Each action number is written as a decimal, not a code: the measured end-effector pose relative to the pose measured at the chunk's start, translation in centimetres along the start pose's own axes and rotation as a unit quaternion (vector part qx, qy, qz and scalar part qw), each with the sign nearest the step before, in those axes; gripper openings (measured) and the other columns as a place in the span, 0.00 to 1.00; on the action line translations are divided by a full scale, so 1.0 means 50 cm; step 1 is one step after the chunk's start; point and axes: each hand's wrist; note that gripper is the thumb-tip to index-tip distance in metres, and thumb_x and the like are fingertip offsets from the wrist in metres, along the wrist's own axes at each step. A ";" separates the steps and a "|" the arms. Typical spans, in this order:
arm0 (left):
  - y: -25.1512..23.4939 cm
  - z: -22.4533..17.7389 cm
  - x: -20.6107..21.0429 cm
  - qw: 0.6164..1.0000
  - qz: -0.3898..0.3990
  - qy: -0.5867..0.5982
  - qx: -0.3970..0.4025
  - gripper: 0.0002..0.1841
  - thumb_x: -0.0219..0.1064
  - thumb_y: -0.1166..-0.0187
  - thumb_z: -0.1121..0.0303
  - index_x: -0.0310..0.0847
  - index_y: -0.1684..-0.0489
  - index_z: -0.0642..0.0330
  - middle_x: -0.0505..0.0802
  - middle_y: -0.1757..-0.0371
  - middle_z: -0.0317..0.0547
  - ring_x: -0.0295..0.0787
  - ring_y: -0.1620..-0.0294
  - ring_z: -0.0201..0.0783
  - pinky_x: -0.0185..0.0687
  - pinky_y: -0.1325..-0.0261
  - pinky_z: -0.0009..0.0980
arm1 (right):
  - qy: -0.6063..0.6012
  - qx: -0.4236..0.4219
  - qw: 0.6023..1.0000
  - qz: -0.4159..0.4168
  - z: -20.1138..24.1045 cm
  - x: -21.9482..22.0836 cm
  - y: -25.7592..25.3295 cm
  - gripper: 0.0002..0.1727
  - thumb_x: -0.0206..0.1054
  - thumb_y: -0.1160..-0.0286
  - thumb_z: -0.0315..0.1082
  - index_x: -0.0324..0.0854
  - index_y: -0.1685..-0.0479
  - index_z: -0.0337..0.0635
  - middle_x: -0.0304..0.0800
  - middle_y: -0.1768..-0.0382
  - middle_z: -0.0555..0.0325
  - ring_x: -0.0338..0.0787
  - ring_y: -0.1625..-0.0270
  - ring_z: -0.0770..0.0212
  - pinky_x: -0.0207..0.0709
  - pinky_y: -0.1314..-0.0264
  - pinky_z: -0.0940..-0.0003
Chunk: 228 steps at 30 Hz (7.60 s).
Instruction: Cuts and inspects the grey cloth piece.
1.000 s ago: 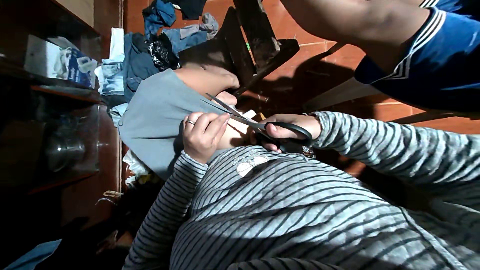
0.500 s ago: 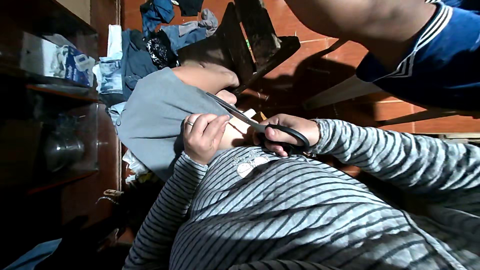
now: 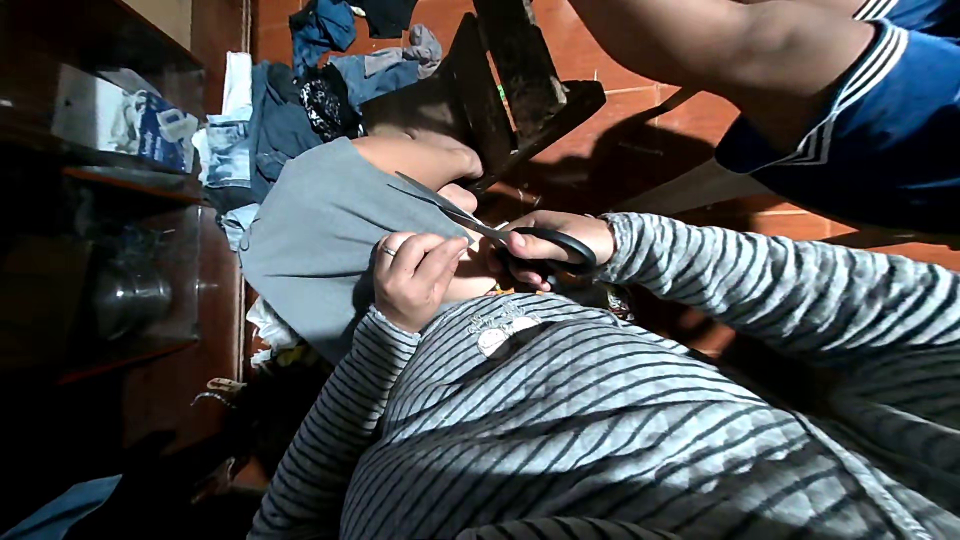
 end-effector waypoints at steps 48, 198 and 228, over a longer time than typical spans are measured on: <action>0.013 -0.003 -0.005 1.000 -0.020 0.021 0.003 0.06 0.72 0.20 0.65 0.93 0.60 0.56 0.88 0.63 0.43 0.82 0.54 0.38 0.76 0.43 0.31 | 0.002 0.070 0.997 -0.034 0.076 0.018 -0.104 0.30 0.51 0.14 0.63 0.78 0.66 0.45 0.80 0.85 0.64 0.84 0.84 0.70 0.82 0.79 0.76; -0.021 -0.107 -0.079 0.939 0.216 0.228 -0.142 0.16 0.60 0.11 0.63 0.85 0.52 0.72 0.92 0.59 0.55 0.91 0.58 0.34 0.86 0.50 0.25 | 0.068 0.091 0.992 -0.058 0.110 0.006 -0.183 0.31 0.49 0.12 0.62 0.78 0.69 0.45 0.80 0.86 0.65 0.81 0.85 0.70 0.78 0.81 0.76; 0.000 -0.029 -0.184 0.966 0.176 -0.023 -0.190 0.15 0.56 0.11 0.64 0.76 0.43 0.68 0.90 0.70 0.51 0.91 0.70 0.41 0.88 0.64 0.36 | 0.065 0.071 0.993 -0.062 0.093 -0.006 -0.076 0.23 0.54 0.14 0.52 0.79 0.65 0.41 0.74 0.88 0.67 0.77 0.88 0.74 0.76 0.84 0.80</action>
Point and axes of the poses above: each hand's wrist, its own y-axis away from the middle knuckle, its own x-axis out of the palm, z = x × y
